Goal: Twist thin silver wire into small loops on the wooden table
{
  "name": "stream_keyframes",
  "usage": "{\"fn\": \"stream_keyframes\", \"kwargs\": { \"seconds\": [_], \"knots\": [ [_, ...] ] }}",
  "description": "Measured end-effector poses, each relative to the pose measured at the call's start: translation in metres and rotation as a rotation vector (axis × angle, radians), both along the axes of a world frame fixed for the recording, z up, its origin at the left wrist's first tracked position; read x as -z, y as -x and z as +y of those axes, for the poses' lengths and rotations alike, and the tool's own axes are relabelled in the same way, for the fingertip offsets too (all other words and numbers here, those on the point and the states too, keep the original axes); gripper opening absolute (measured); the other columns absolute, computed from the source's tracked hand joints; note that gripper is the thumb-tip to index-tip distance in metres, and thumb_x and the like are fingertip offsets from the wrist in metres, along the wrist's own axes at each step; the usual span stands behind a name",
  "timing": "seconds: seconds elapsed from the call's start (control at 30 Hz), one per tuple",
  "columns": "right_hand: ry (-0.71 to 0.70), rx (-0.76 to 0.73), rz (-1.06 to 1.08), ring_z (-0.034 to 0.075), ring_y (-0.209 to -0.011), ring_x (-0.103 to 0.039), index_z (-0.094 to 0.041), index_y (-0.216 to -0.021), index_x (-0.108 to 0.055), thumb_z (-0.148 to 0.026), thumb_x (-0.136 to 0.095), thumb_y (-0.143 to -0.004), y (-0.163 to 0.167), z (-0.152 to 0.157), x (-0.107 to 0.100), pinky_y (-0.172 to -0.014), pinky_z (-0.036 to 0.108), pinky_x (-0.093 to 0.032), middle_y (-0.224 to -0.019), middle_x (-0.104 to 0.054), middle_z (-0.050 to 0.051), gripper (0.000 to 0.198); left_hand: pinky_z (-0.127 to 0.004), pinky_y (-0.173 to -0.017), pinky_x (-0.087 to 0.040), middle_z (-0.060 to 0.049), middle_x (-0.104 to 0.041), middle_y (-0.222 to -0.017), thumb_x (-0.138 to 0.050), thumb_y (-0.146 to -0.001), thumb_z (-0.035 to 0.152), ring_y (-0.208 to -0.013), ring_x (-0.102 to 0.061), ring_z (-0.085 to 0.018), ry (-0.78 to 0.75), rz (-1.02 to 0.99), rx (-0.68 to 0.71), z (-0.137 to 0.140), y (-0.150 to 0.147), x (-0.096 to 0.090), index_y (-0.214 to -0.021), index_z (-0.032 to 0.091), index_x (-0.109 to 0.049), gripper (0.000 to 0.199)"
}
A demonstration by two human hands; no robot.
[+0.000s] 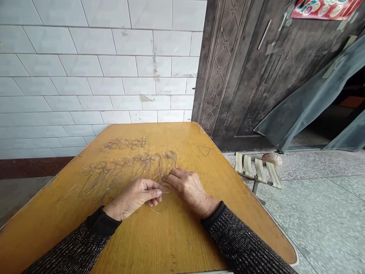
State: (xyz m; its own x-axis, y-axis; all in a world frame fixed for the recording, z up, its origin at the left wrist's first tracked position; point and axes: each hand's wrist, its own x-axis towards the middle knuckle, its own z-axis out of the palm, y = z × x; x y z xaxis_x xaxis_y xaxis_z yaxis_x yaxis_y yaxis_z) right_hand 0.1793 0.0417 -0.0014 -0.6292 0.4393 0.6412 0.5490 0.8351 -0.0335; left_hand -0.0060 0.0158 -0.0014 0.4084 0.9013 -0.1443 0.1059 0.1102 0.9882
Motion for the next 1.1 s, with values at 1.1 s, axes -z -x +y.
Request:
{"fn": "stream_keyframes", "kwargs": {
  "seconds": [1.1],
  "knots": [
    [1.216, -0.189, 0.953, 0.004, -0.042, -0.044, -0.017, -0.07, -0.048, -0.04, -0.057, -0.076, 0.011, -0.001, -0.004, -0.045, 0.019, -0.034, -0.058, -0.053, -0.004, 0.025, -0.016, -0.053, -0.041, -0.001, -0.059, -0.07, -0.071, -0.065, 0.018, -0.058, -0.052, -0.006, 0.05, -0.654, -0.35, 0.013, 0.011, -0.009, -0.074, 0.011, -0.062, 0.014]
  ]
}}
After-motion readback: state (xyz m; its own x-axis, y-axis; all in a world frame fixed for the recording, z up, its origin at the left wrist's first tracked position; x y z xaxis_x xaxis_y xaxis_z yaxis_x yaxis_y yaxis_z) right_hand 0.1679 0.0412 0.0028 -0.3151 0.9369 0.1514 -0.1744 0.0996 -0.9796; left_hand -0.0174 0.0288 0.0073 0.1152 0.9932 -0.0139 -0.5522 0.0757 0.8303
